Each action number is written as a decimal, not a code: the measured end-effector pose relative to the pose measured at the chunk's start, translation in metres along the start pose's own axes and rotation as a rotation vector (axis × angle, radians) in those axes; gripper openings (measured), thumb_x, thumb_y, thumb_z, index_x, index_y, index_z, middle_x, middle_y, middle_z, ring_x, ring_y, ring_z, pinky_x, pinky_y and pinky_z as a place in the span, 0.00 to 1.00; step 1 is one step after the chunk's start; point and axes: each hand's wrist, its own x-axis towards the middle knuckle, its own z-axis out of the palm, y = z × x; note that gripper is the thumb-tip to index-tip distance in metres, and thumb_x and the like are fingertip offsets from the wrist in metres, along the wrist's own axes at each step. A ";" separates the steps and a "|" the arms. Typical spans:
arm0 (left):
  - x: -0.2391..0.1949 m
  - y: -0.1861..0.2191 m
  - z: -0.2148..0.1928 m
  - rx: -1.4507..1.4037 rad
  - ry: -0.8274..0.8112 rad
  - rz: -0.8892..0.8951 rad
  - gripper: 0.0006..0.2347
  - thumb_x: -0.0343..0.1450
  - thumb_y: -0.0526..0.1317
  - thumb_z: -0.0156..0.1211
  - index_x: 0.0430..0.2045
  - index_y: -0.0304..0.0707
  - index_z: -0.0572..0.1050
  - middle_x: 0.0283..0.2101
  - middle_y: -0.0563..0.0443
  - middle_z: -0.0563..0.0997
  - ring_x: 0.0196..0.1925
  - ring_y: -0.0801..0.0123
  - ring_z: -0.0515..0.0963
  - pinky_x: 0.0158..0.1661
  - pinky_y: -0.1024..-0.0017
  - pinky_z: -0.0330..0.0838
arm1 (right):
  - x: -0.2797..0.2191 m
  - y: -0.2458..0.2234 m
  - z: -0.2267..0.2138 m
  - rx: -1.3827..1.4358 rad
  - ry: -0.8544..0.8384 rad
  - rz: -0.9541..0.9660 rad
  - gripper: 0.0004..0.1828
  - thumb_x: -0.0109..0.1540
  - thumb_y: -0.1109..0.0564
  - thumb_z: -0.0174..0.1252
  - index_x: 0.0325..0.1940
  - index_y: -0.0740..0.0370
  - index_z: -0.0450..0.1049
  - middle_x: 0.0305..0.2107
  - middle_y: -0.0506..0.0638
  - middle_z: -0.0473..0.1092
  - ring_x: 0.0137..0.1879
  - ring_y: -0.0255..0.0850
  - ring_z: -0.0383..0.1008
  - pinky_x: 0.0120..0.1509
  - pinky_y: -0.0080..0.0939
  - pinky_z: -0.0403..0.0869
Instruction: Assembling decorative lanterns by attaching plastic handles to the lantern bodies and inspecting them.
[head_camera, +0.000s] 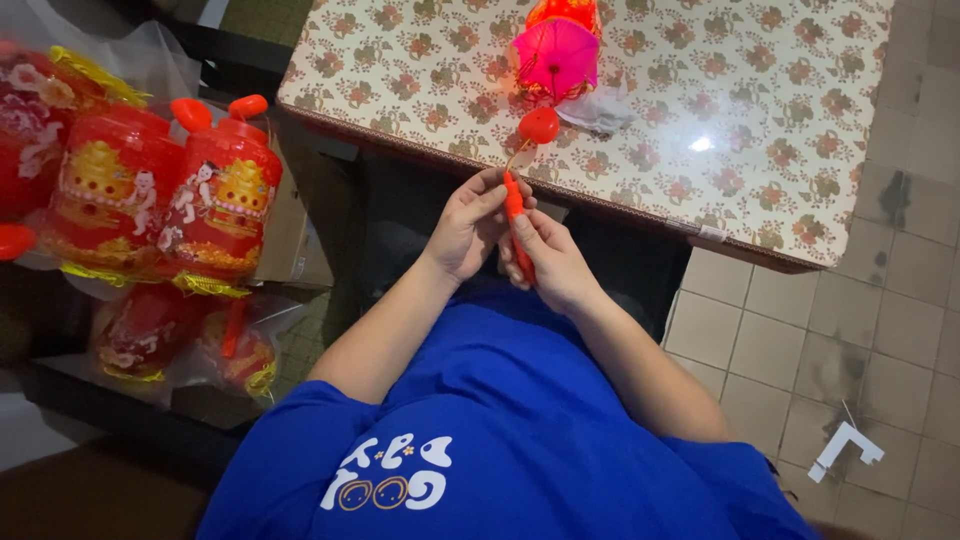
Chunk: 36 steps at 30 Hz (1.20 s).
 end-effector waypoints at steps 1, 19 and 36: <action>-0.001 0.002 0.002 0.001 0.000 0.001 0.11 0.74 0.31 0.61 0.50 0.28 0.74 0.45 0.31 0.83 0.45 0.51 0.86 0.48 0.61 0.82 | 0.000 -0.001 0.001 0.000 -0.001 -0.001 0.18 0.74 0.51 0.46 0.53 0.73 0.67 0.25 0.55 0.65 0.20 0.36 0.67 0.19 0.33 0.68; -0.005 0.006 0.011 0.008 -0.027 0.009 0.11 0.74 0.31 0.60 0.50 0.29 0.74 0.44 0.32 0.84 0.46 0.52 0.86 0.48 0.63 0.82 | 0.000 -0.004 0.004 -0.030 -0.007 0.000 0.18 0.74 0.52 0.45 0.54 0.73 0.67 0.24 0.54 0.64 0.20 0.36 0.66 0.20 0.32 0.67; -0.007 0.008 0.015 0.004 -0.017 0.006 0.11 0.74 0.30 0.60 0.50 0.28 0.74 0.45 0.32 0.84 0.45 0.52 0.86 0.48 0.66 0.82 | -0.001 -0.003 0.005 -0.004 0.009 -0.038 0.17 0.74 0.52 0.45 0.52 0.73 0.67 0.24 0.56 0.64 0.19 0.38 0.67 0.19 0.33 0.67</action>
